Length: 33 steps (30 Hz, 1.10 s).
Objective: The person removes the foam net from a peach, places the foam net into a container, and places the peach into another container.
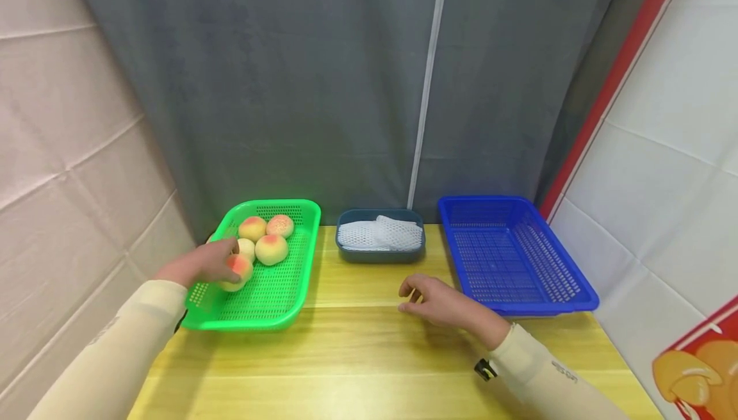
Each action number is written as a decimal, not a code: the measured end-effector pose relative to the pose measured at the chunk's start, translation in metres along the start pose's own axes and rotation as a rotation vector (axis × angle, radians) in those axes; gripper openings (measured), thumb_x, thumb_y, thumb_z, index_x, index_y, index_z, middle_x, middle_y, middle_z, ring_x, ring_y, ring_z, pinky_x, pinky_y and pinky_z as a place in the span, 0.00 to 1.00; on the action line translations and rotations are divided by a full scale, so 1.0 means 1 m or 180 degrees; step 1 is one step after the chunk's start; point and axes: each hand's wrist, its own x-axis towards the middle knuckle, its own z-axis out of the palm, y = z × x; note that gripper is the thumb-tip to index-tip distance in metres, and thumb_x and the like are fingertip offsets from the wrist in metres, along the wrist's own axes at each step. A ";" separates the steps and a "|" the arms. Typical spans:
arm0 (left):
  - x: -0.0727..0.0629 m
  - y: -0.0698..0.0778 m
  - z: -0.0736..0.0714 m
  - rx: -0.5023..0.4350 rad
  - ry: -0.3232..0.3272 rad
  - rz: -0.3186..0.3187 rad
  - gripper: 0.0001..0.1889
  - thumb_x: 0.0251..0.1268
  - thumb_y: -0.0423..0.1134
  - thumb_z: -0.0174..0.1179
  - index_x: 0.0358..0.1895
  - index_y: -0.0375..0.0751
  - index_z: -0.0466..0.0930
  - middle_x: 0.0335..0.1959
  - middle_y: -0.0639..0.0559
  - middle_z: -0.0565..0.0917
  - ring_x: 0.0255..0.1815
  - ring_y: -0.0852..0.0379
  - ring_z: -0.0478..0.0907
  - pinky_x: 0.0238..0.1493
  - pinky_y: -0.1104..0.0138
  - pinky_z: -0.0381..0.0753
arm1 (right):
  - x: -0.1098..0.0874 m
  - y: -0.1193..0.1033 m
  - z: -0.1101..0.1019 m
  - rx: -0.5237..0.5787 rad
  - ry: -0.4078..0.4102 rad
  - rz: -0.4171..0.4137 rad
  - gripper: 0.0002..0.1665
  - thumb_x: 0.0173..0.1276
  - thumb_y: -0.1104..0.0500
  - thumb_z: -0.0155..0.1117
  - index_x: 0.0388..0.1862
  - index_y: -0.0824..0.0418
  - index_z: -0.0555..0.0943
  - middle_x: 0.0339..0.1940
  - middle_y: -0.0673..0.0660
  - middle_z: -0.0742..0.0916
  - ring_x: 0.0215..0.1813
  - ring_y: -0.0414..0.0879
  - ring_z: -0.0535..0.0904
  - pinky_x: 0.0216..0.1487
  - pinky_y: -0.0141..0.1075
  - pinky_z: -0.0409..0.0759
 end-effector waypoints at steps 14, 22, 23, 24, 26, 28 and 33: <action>0.001 -0.001 0.010 0.0248 -0.0088 -0.0217 0.40 0.56 0.40 0.81 0.66 0.23 0.72 0.64 0.20 0.76 0.60 0.28 0.79 0.61 0.37 0.80 | 0.000 0.000 0.002 -0.0003 -0.0104 0.0004 0.17 0.80 0.52 0.73 0.55 0.64 0.84 0.55 0.63 0.88 0.51 0.51 0.86 0.50 0.44 0.87; -0.001 0.002 0.012 0.0334 -0.0152 -0.0340 0.50 0.57 0.38 0.78 0.78 0.16 0.62 0.75 0.11 0.64 0.76 0.15 0.64 0.74 0.29 0.69 | -0.001 -0.002 0.004 -0.0032 -0.0162 -0.0002 0.18 0.80 0.51 0.74 0.53 0.64 0.84 0.53 0.61 0.89 0.51 0.51 0.86 0.53 0.45 0.87; -0.001 0.002 0.013 0.0354 -0.0163 -0.0353 0.51 0.58 0.38 0.78 0.79 0.15 0.60 0.76 0.11 0.63 0.77 0.15 0.63 0.74 0.29 0.68 | -0.002 -0.002 0.004 -0.0020 -0.0161 -0.0001 0.17 0.79 0.51 0.74 0.53 0.63 0.84 0.53 0.61 0.89 0.51 0.51 0.86 0.53 0.46 0.87; -0.001 0.002 0.013 0.0377 -0.0169 -0.0358 0.51 0.58 0.38 0.78 0.79 0.15 0.60 0.76 0.11 0.63 0.77 0.15 0.63 0.74 0.29 0.68 | -0.002 -0.002 0.004 -0.0020 -0.0160 0.0001 0.17 0.79 0.51 0.74 0.53 0.62 0.84 0.53 0.60 0.89 0.51 0.51 0.86 0.53 0.46 0.86; -0.001 0.003 0.014 0.0403 -0.0148 -0.0340 0.50 0.58 0.38 0.79 0.77 0.14 0.61 0.75 0.11 0.66 0.76 0.15 0.65 0.74 0.30 0.69 | -0.002 -0.001 0.004 -0.0007 -0.0163 -0.0004 0.15 0.79 0.51 0.74 0.52 0.60 0.84 0.52 0.60 0.89 0.51 0.51 0.86 0.53 0.45 0.86; -0.002 0.003 0.014 0.0401 -0.0132 -0.0331 0.49 0.57 0.37 0.80 0.76 0.13 0.62 0.73 0.11 0.68 0.75 0.15 0.66 0.74 0.30 0.69 | -0.001 0.000 0.005 0.0013 -0.0185 -0.0011 0.15 0.79 0.51 0.74 0.52 0.60 0.84 0.52 0.60 0.89 0.51 0.51 0.86 0.53 0.44 0.86; -0.007 0.008 0.013 0.0245 -0.0212 -0.0417 0.52 0.61 0.38 0.79 0.78 0.13 0.57 0.75 0.09 0.63 0.77 0.14 0.61 0.75 0.28 0.66 | 0.000 0.005 0.008 0.0005 -0.0204 -0.0004 0.17 0.79 0.51 0.75 0.53 0.63 0.84 0.51 0.58 0.89 0.51 0.51 0.86 0.51 0.42 0.87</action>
